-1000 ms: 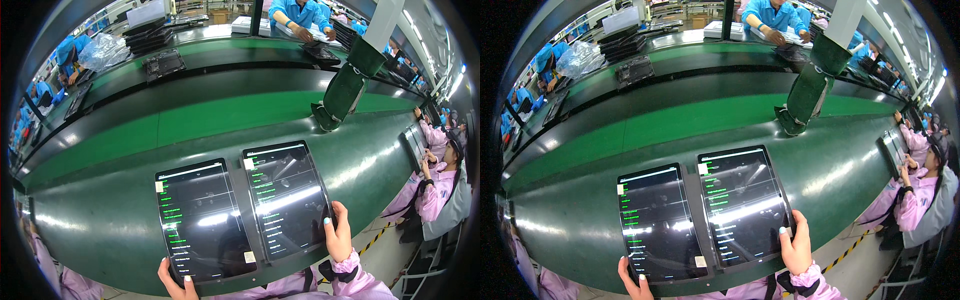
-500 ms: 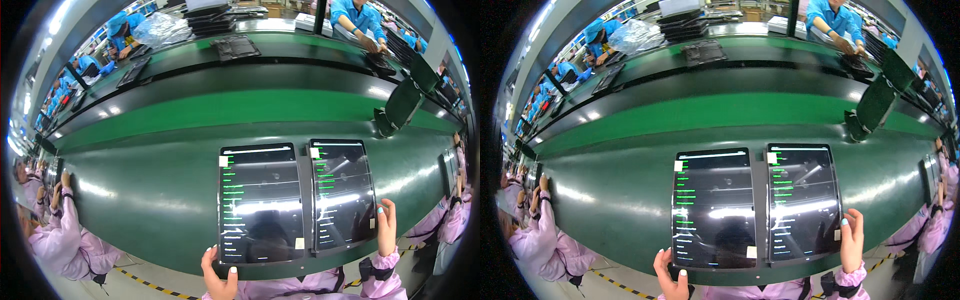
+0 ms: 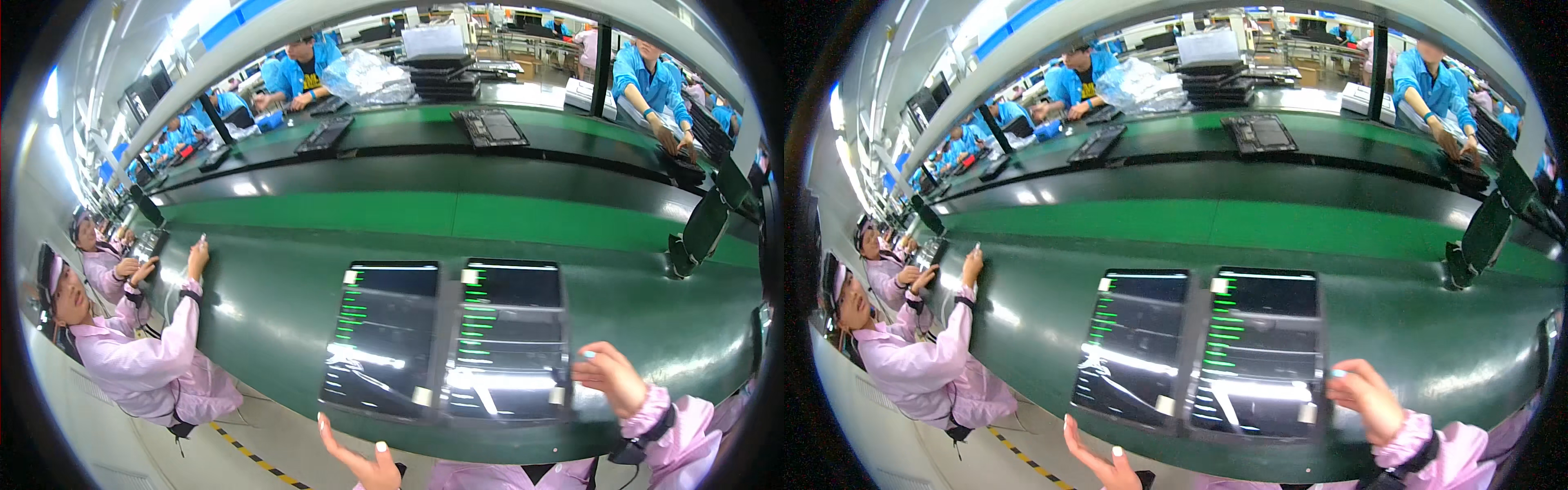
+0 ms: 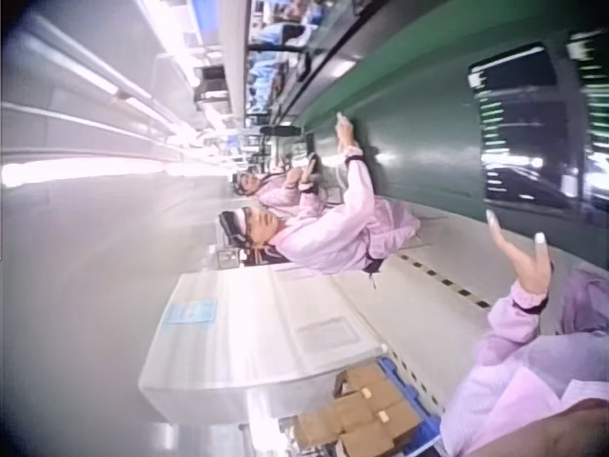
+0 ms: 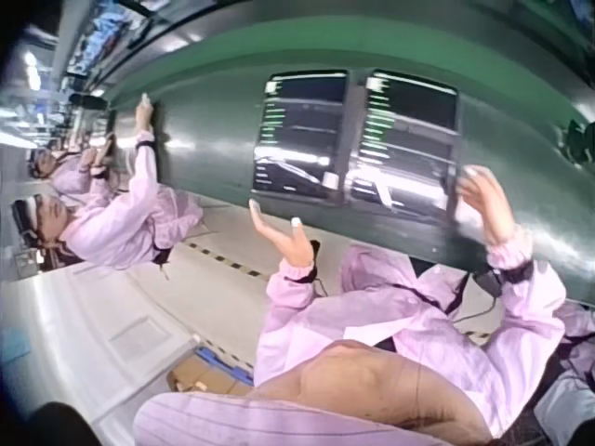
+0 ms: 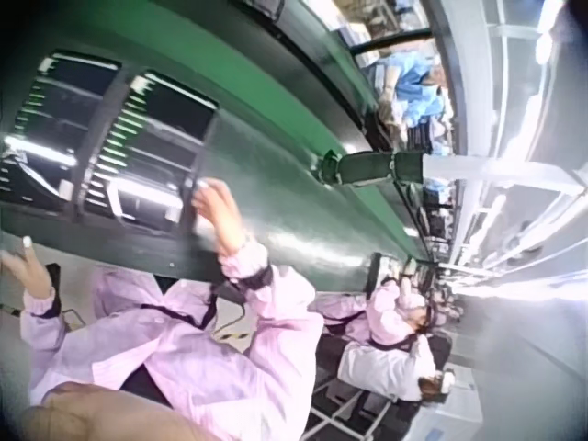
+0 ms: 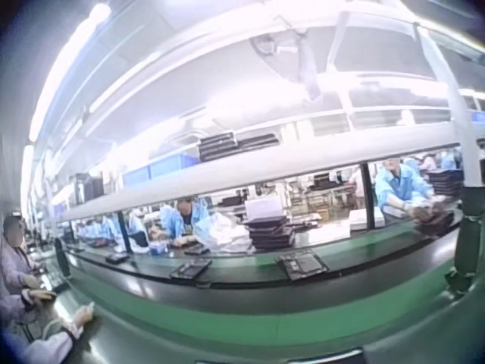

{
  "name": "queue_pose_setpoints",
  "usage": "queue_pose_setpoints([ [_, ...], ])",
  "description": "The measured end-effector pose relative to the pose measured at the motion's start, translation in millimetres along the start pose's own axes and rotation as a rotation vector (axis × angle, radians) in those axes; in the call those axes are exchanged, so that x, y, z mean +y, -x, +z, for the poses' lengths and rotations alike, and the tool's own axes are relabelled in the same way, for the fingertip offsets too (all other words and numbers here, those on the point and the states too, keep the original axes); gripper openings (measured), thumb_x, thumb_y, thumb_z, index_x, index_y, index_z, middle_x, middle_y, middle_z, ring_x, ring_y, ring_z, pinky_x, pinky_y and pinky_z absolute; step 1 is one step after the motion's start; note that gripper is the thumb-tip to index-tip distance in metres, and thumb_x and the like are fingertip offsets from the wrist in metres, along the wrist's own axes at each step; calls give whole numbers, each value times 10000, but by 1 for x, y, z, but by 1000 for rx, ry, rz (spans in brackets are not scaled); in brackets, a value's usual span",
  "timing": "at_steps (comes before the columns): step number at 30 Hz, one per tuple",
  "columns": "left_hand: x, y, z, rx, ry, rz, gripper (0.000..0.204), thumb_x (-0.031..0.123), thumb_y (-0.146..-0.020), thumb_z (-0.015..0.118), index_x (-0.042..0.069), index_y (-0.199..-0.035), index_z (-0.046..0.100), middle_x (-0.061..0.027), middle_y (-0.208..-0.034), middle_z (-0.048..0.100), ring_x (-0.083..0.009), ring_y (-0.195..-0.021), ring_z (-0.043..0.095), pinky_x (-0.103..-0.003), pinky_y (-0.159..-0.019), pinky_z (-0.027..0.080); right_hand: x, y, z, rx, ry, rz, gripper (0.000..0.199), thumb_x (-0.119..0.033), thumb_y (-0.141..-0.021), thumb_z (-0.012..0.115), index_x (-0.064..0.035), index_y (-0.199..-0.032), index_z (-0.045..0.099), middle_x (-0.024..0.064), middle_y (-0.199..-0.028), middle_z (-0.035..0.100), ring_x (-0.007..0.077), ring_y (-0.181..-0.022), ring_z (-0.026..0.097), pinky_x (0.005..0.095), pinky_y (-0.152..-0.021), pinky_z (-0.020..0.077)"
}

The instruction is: Checking and testing tablet devices on an assembly line.

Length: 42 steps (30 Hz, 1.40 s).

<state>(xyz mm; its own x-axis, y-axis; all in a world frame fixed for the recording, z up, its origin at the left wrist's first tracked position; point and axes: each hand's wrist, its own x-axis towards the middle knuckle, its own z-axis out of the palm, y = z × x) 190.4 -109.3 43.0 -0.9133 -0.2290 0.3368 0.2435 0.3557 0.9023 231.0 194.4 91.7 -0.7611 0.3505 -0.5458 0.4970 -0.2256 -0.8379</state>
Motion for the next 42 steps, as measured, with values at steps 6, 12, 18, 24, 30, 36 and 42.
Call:
queue_pose_setpoints([
  [6,0,19,5,-32,29,267,702,296,-796,533,-83,-1269,178,-240,-1296,257,-356,-1212,253,-416,-1007,179,-1,-53,92,-894,-137,-63,503,-314,-887,420,-26,-1273,272,113,-1302,336,183,-1241,268,352,-985,256],
  [12,16,36,19,-620,85,240,638,223,-773,549,-59,-1252,236,-242,-1255,298,-370,-1163,303,-407,-985,223,-12,-29,67,-949,515,-522,383,-211,-874,456,-35,-1209,392,99,-1191,457,184,-1090,430,313,-895,362],
  [18,44,7,31,-855,104,263,411,143,-759,565,-29,-1112,447,-205,-1102,471,-343,-1040,450,-365,-900,344,-28,-12,-46,-610,157,-529,241,-137,-885,424,18,-1052,504,122,-1036,559,184,-979,521,309,-888,385],
  [24,69,-32,81,-1027,294,339,127,92,-784,509,-3,-864,537,-114,-797,543,-226,-731,546,-294,-657,437,1,-24,-162,-50,-298,-558,197,-199,-852,465,-15,-866,536,114,-825,590,198,-789,563,326,-757,440],
  [30,48,-79,182,-1180,487,-82,250,199,-885,414,-17,-921,536,-104,-776,599,-164,-686,579,-249,-630,446,45,-63,-221,76,-859,-568,142,-202,-829,479,-73,-785,519,35,-691,527,152,-642,496,298,-648,414],
  [36,10,-110,212,-979,485,-298,275,287,-856,462,28,-787,521,-50,-636,531,-119,-553,515,-224,-508,408,49,-88,-222,59,-943,-509,157,-203,-808,493,-77,-714,492,24,-591,457,145,-559,425,291,-598,362],
  [42,-22,-119,212,-950,859,-550,337,312,-869,392,111,-602,347,8,-478,304,-107,-405,286,-246,-389,230,44,-99,-200,-3,-756,-520,213,-210,-817,485,-67,-663,457,50,-577,441,159,-556,411,284,-600,347],
])
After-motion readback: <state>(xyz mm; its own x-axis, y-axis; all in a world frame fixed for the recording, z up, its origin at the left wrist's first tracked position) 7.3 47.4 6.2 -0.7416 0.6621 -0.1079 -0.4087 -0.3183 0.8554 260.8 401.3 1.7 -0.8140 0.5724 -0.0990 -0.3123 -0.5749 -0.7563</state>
